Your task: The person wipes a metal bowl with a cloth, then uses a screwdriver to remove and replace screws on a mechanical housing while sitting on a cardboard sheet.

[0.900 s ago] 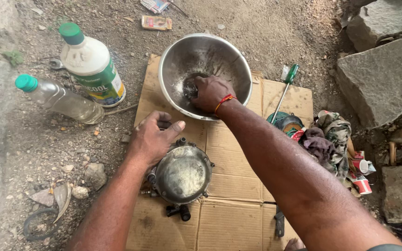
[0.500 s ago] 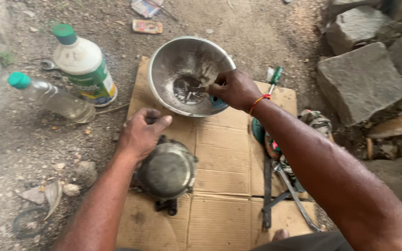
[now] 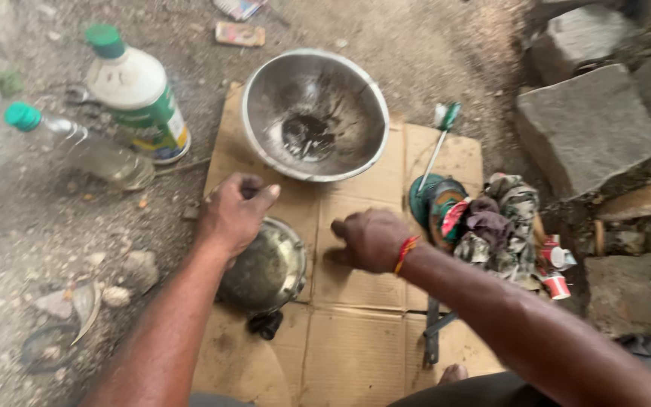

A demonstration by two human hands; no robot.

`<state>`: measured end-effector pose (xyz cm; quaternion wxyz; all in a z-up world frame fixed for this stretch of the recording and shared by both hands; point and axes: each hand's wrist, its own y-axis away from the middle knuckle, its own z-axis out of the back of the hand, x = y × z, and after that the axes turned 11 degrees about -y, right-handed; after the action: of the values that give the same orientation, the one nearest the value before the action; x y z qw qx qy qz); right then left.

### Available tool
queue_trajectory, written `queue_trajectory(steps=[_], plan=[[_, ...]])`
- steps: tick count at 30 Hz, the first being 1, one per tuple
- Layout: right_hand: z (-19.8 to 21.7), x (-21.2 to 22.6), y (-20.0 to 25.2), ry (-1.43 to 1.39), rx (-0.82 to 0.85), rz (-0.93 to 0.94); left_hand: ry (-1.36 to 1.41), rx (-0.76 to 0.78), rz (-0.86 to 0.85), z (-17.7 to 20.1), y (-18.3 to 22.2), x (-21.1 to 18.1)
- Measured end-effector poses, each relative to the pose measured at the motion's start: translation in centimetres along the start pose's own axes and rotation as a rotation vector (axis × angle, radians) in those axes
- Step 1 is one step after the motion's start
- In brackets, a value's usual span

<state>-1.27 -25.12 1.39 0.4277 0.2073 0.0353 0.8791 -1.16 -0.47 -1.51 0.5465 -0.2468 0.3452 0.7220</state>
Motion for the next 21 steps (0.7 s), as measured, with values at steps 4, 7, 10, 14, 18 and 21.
queue_trajectory(steps=[4,7,10,14,18,21], plan=[[3.1,-0.7,-3.4,-0.01,-0.146,-0.135,0.047,0.035,0.054,0.2,0.0,-0.2],[6.1,-2.1,-8.7,0.013,-0.361,0.027,0.048,0.048,0.049,0.1,0.1,-0.9],[5.7,-3.0,-13.5,0.087,-0.2,-0.143,0.047,0.029,0.034,0.3,0.2,-0.9],[3.7,-4.4,-16.1,0.155,-0.107,-0.238,0.148,0.043,0.02,-0.2,-0.3,-0.4],[3.4,-4.4,-16.2,0.206,-0.083,-0.271,0.063,0.073,0.02,-0.4,-0.5,-0.6],[3.6,-4.6,-16.1,0.136,-0.12,-0.277,0.141,0.097,0.018,-0.6,-0.5,-1.1]])
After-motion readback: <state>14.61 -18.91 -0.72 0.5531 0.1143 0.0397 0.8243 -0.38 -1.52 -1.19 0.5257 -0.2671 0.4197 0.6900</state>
